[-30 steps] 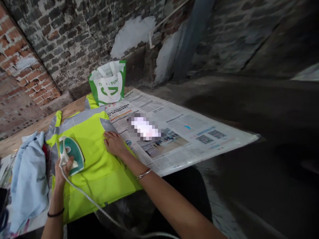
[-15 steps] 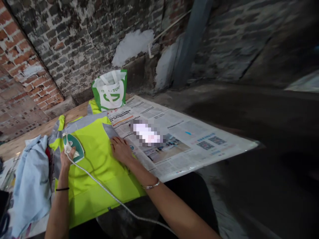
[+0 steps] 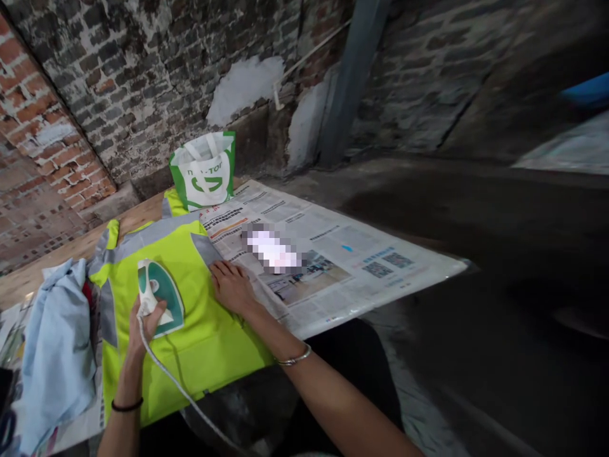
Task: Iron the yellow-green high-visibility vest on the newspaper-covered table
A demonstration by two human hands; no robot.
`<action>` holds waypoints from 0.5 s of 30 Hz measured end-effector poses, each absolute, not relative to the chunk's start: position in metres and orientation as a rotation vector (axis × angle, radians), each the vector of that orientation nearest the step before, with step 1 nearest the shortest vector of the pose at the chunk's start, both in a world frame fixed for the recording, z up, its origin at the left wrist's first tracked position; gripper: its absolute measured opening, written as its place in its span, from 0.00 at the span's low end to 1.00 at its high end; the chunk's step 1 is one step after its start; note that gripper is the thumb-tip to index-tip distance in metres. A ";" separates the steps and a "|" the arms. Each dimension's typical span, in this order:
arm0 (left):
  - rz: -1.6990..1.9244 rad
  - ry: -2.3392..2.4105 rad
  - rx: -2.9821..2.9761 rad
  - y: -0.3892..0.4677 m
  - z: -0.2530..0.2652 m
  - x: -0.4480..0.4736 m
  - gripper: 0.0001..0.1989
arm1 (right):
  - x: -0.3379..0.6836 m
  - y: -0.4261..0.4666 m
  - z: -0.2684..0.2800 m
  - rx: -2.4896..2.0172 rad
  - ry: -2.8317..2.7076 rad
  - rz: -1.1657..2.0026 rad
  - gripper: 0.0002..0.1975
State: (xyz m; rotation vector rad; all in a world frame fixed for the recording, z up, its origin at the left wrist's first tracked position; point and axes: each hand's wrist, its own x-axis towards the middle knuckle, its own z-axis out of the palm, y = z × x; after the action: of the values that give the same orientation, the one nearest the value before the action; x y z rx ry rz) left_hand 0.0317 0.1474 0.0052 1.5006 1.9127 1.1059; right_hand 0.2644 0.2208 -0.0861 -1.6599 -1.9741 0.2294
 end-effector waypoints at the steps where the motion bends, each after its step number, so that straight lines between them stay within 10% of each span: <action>1: 1.113 1.895 1.514 0.149 0.001 0.041 0.15 | 0.264 0.220 -0.085 -1.666 -1.970 0.232 0.24; 15: 1.219 1.874 1.534 0.292 0.007 0.102 0.13 | 0.267 0.217 -0.081 -1.674 -1.994 0.250 0.25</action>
State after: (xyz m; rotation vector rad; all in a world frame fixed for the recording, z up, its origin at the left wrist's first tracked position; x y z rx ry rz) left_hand 0.1025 0.2919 0.0074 1.5344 1.8739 1.2189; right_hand 0.2673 0.2173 -0.0812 -1.6739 -1.9943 0.2499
